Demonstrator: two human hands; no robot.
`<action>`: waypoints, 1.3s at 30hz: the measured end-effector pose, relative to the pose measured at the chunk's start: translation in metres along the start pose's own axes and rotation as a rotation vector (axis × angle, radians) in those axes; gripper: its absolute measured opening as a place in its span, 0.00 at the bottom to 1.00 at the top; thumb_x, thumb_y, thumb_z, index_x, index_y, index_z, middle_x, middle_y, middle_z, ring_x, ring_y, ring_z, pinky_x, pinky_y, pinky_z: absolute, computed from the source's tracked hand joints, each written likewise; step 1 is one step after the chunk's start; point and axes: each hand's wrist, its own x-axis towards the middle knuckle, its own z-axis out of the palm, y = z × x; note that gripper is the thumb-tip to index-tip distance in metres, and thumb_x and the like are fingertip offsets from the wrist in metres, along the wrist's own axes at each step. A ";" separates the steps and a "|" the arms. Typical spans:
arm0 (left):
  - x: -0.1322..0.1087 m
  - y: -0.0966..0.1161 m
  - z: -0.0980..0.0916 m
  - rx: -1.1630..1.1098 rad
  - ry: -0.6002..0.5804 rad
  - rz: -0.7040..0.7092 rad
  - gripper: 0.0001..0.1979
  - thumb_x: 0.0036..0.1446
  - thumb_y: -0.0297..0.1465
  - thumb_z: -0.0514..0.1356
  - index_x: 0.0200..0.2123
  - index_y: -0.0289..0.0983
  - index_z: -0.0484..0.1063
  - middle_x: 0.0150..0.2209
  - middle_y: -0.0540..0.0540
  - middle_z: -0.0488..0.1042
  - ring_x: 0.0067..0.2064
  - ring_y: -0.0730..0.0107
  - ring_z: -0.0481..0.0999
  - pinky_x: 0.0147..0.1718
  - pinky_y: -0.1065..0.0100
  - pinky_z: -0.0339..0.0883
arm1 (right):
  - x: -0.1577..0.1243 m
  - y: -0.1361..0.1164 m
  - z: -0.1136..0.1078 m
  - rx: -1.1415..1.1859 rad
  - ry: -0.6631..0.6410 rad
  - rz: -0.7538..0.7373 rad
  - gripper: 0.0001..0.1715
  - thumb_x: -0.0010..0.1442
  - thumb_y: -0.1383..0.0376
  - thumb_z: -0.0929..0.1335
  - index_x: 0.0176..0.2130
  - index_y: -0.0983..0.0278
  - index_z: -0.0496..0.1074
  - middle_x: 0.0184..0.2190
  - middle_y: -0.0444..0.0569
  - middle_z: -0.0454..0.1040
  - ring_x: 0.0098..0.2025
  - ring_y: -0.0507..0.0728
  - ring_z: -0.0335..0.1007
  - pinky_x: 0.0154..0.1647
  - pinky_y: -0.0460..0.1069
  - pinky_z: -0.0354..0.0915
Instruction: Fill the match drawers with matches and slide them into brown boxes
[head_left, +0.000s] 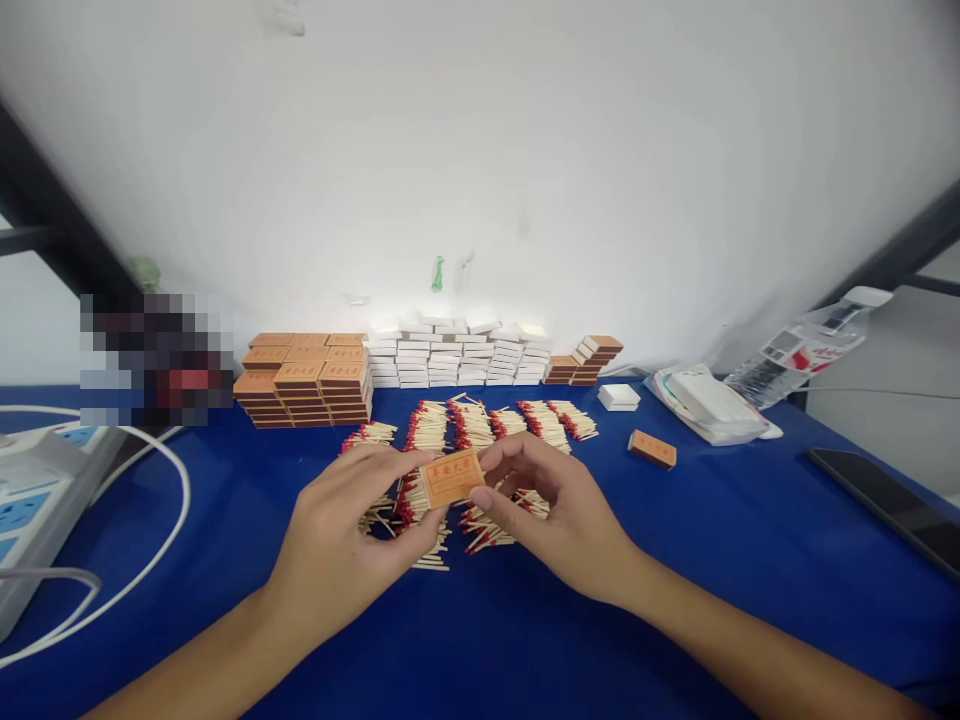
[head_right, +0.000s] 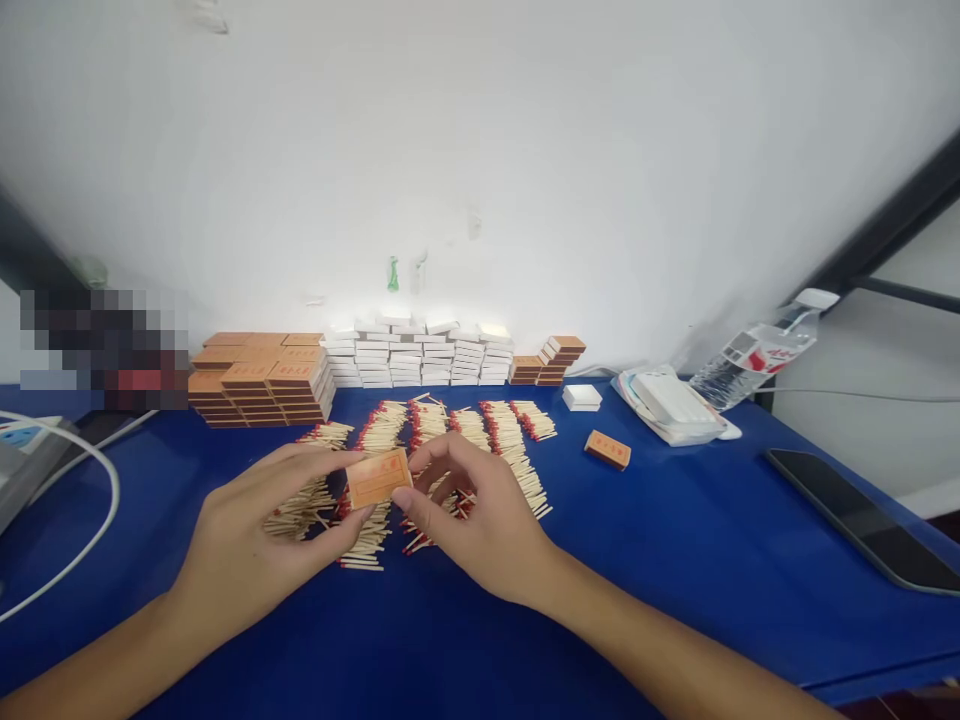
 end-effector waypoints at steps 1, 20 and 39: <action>0.000 0.000 0.001 -0.011 -0.006 0.002 0.18 0.58 0.27 0.70 0.52 0.40 0.78 0.45 0.48 0.84 0.47 0.64 0.82 0.52 0.64 0.75 | -0.001 -0.001 0.000 0.002 0.001 0.002 0.13 0.65 0.55 0.75 0.43 0.60 0.73 0.38 0.48 0.79 0.35 0.55 0.76 0.34 0.50 0.73; 0.005 0.002 -0.005 -0.292 -0.198 -0.372 0.15 0.64 0.43 0.66 0.50 0.44 0.80 0.43 0.48 0.84 0.43 0.64 0.83 0.41 0.65 0.78 | 0.000 0.001 -0.004 0.004 0.065 -0.278 0.05 0.69 0.65 0.71 0.39 0.58 0.78 0.47 0.50 0.80 0.41 0.55 0.80 0.37 0.50 0.79; 0.002 -0.001 0.001 -0.239 -0.147 -0.332 0.16 0.54 0.35 0.74 0.46 0.42 0.79 0.39 0.49 0.81 0.39 0.66 0.79 0.39 0.65 0.74 | 0.006 0.010 -0.005 0.328 -0.058 0.134 0.16 0.64 0.53 0.75 0.34 0.62 0.75 0.34 0.45 0.73 0.31 0.51 0.71 0.31 0.47 0.76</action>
